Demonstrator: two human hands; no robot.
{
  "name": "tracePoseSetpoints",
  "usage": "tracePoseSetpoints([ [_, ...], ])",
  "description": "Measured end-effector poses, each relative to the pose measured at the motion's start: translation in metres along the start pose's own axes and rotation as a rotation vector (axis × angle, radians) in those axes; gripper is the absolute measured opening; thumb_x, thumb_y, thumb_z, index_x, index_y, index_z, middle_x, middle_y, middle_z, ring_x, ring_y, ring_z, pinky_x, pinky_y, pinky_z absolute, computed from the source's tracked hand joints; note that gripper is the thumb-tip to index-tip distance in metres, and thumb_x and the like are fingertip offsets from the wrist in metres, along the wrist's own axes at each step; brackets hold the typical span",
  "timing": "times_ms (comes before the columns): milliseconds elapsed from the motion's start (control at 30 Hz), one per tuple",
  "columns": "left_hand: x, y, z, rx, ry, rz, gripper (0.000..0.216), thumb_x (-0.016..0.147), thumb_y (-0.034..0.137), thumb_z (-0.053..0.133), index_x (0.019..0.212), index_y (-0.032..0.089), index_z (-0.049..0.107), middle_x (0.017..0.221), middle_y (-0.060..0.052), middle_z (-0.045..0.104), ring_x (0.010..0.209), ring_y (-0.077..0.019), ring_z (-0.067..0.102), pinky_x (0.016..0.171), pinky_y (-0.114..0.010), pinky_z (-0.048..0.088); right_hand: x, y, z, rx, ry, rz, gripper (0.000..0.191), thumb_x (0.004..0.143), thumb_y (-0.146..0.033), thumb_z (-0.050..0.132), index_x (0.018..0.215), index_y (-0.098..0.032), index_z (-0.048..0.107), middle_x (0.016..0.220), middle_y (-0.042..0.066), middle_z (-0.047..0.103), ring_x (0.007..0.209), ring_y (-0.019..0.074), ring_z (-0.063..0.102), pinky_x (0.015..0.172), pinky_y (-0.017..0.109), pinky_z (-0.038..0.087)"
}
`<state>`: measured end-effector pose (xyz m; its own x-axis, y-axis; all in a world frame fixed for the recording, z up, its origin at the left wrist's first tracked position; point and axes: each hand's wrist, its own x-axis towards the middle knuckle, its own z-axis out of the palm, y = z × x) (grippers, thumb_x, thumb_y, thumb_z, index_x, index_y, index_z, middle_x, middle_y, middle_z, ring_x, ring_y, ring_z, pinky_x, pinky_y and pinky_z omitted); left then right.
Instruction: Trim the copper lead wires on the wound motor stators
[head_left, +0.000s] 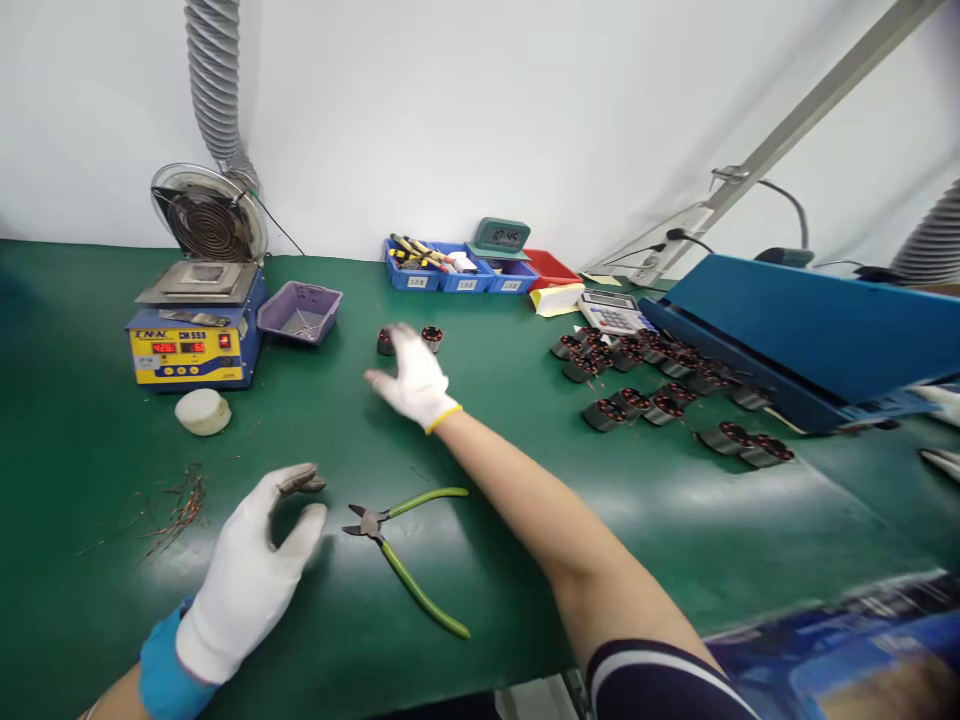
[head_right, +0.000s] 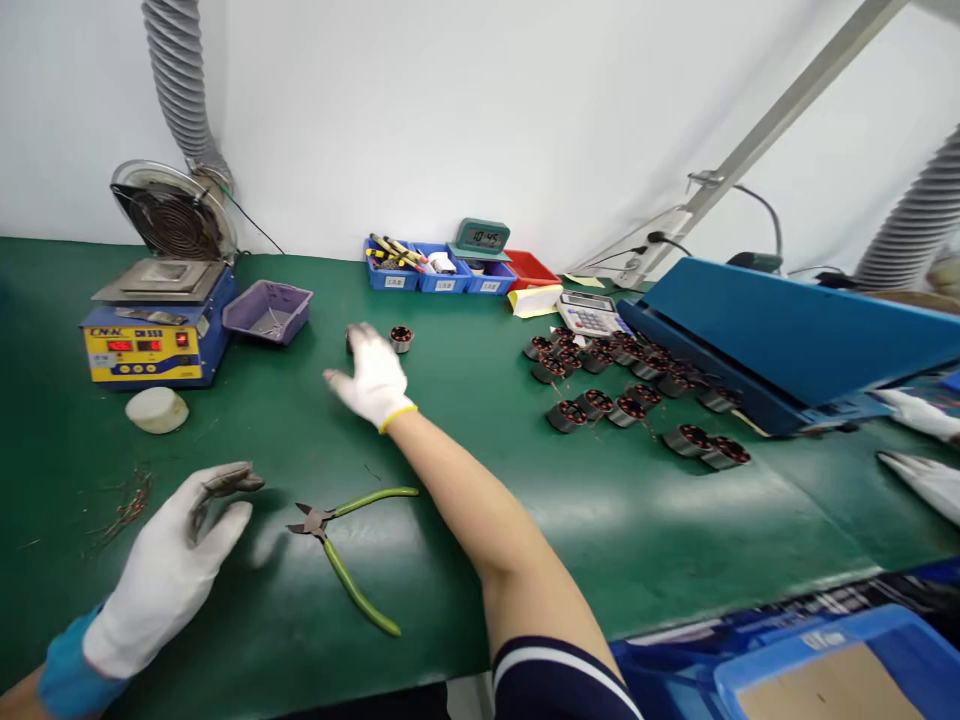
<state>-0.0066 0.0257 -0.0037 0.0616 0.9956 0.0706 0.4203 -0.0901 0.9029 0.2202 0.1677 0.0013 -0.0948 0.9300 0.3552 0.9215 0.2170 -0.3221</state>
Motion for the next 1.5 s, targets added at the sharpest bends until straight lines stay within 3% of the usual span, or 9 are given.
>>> tracePoseSetpoints([
  [100,0.006,-0.004,0.001,0.054,0.010,0.062,0.038,0.081,0.043,0.055,0.111,0.019,0.056,0.109,-0.008,0.066,0.104,-0.0242,0.062,0.099,-0.046,0.047,0.040,0.006,0.004,-0.030,-0.022,0.230,0.067,0.077,-0.044,0.065,0.135,-0.016,0.045,0.150,0.017,0.032,0.129,0.0365,0.042,0.107,0.049,0.034],
  [233,0.014,-0.006,-0.001,0.190,0.030,0.110,0.041,0.081,0.040,0.054,0.115,0.017,0.055,0.109,-0.010,0.066,0.104,-0.0245,0.063,0.098,-0.045,0.048,0.046,-0.010,0.009,0.031,-0.149,0.196,0.041,0.082,-0.040,0.058,0.119,-0.022,0.057,0.136,0.010,0.050,0.112,0.0317,0.058,0.093,0.047,0.047],
  [400,0.019,-0.005,-0.004,0.459,0.076,0.096,0.068,0.076,0.037,0.060,0.136,0.013,0.041,0.131,-0.016,0.054,0.119,-0.0319,0.055,0.100,-0.048,0.047,-0.016,-0.048,-0.011,0.143,-0.345,0.041,0.066,0.071,-0.053,0.068,0.131,-0.036,0.047,0.134,-0.001,0.054,0.115,0.0275,0.057,0.091,0.043,0.049],
  [600,0.028,-0.009,-0.008,0.556,0.085,0.063,0.094,0.067,0.033,0.070,0.146,0.011,0.024,0.150,-0.018,0.034,0.131,-0.0345,0.045,0.104,-0.043,0.046,-0.116,-0.051,-0.059,0.137,-0.556,0.054,0.075,0.066,-0.043,0.070,0.135,-0.027,0.046,0.134,0.009,0.055,0.116,0.0320,0.057,0.094,0.049,0.048],
  [800,0.031,-0.004,-0.024,0.529,-0.009,0.052,0.047,0.074,0.029,0.061,0.119,0.017,0.057,0.116,-0.009,0.065,0.106,-0.0286,0.063,0.093,-0.040,0.051,-0.179,-0.018,-0.060,-0.071,-0.363,-0.262,0.065,0.064,-0.026,0.060,0.128,-0.017,0.053,0.126,0.015,0.059,0.118,0.0343,0.053,0.099,0.052,0.045],
  [900,0.021,-0.002,-0.025,0.497,-0.203,0.211,0.040,0.071,0.026,0.060,0.111,0.019,0.060,0.110,-0.007,0.067,0.099,-0.0256,0.065,0.089,-0.037,0.053,-0.175,-0.011,-0.064,-0.157,-0.301,-0.142,0.054,0.070,-0.030,0.058,0.123,-0.017,0.056,0.120,0.015,0.062,0.110,0.0333,0.058,0.093,0.049,0.048],
  [1000,0.009,0.000,-0.019,0.430,-0.367,0.282,0.076,0.066,0.028,0.065,0.137,0.017,0.041,0.125,-0.012,0.060,0.111,-0.0289,0.060,0.095,-0.041,0.050,-0.156,-0.027,-0.074,-0.121,-0.276,0.007,0.057,0.076,-0.041,0.059,0.127,-0.016,0.054,0.124,0.016,0.060,0.114,0.0347,0.056,0.094,0.049,0.046],
  [1133,0.002,0.003,-0.005,0.337,-0.403,0.175,0.116,0.053,0.034,0.077,0.149,0.012,0.016,0.128,-0.016,0.057,0.116,-0.0343,0.057,0.097,-0.047,0.048,-0.130,-0.068,-0.073,0.190,-0.603,0.154,0.064,0.078,-0.039,0.060,0.139,-0.030,0.043,0.114,0.005,0.068,0.103,0.0283,0.063,0.086,0.043,0.048],
  [1500,-0.005,-0.003,0.019,0.017,-0.486,0.197,0.106,0.066,0.026,0.065,0.152,0.016,0.005,0.118,-0.008,0.066,0.104,-0.0258,0.065,0.088,-0.035,0.054,-0.138,-0.077,-0.051,0.442,-0.413,0.274,0.051,0.073,-0.016,0.055,0.122,-0.030,0.060,0.103,0.001,0.071,0.099,0.0220,0.065,0.084,0.037,0.052],
])
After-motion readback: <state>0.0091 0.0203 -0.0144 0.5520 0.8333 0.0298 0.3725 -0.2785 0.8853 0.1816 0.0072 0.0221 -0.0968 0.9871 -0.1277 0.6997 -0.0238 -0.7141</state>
